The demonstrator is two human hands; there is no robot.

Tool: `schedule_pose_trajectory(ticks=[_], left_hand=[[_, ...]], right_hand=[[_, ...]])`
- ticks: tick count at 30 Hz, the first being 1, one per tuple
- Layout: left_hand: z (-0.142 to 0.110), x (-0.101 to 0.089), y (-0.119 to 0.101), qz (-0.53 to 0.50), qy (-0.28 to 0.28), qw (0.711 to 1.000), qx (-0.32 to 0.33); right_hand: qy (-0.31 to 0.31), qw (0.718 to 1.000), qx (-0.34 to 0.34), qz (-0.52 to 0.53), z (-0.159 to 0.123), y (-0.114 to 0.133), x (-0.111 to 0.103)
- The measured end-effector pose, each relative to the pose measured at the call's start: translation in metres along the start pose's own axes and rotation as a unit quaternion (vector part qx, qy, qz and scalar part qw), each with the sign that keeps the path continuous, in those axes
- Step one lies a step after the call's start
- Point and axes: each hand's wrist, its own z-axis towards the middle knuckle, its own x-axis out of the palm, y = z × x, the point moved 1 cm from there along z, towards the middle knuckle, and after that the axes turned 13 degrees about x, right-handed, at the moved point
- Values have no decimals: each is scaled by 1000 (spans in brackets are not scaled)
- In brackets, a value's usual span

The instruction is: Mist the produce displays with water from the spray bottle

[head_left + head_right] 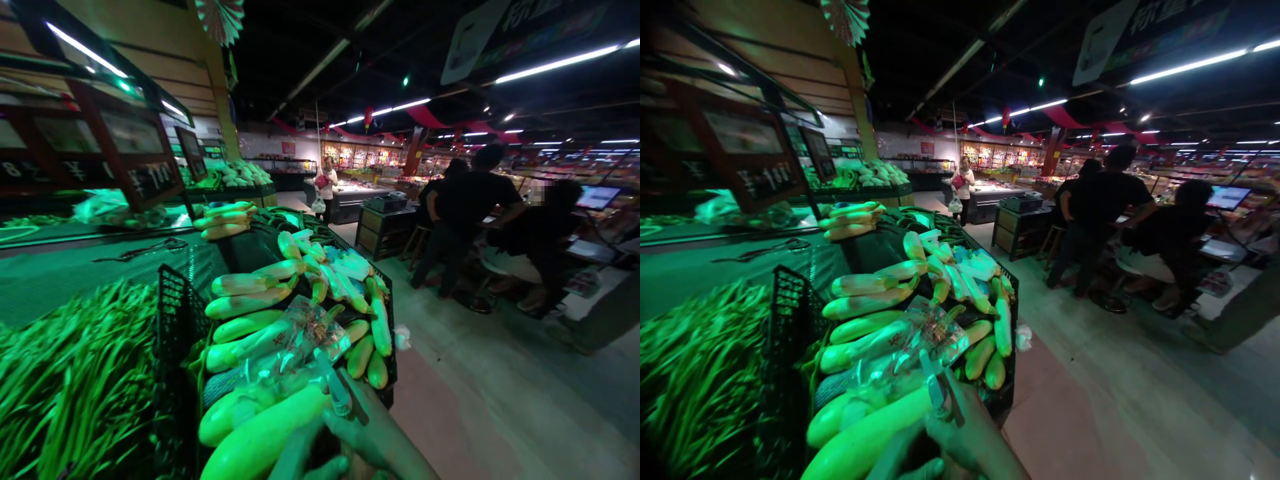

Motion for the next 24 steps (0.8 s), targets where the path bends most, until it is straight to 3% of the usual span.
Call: schedule_pose_trajectory(ticks=[5, 8, 10, 14, 18, 24], left_hand=[[42, 52, 27, -22, -39, 999, 7], [55, 69, 48, 100, -116, 988, 8], [61, 77, 58, 256, -150, 955, 34], [73, 93, 71, 512, -178, 837, 77], [81, 105, 83, 609, -193, 766, 68], [82, 112, 85, 684, -187, 700, 86]], right_hand=[[-19, 997, -8, 79, -15, -33, -47], [-30, 995, 4, 96, -18, -55, -73], [-31, 996, 13, 77, -20, -66, -89], [2, 1000, -9, 6, -30, -73, -120], [31, 999, -3, -12, -37, -87, -144], [63, 998, 2, 13, -37, -116, -163]])
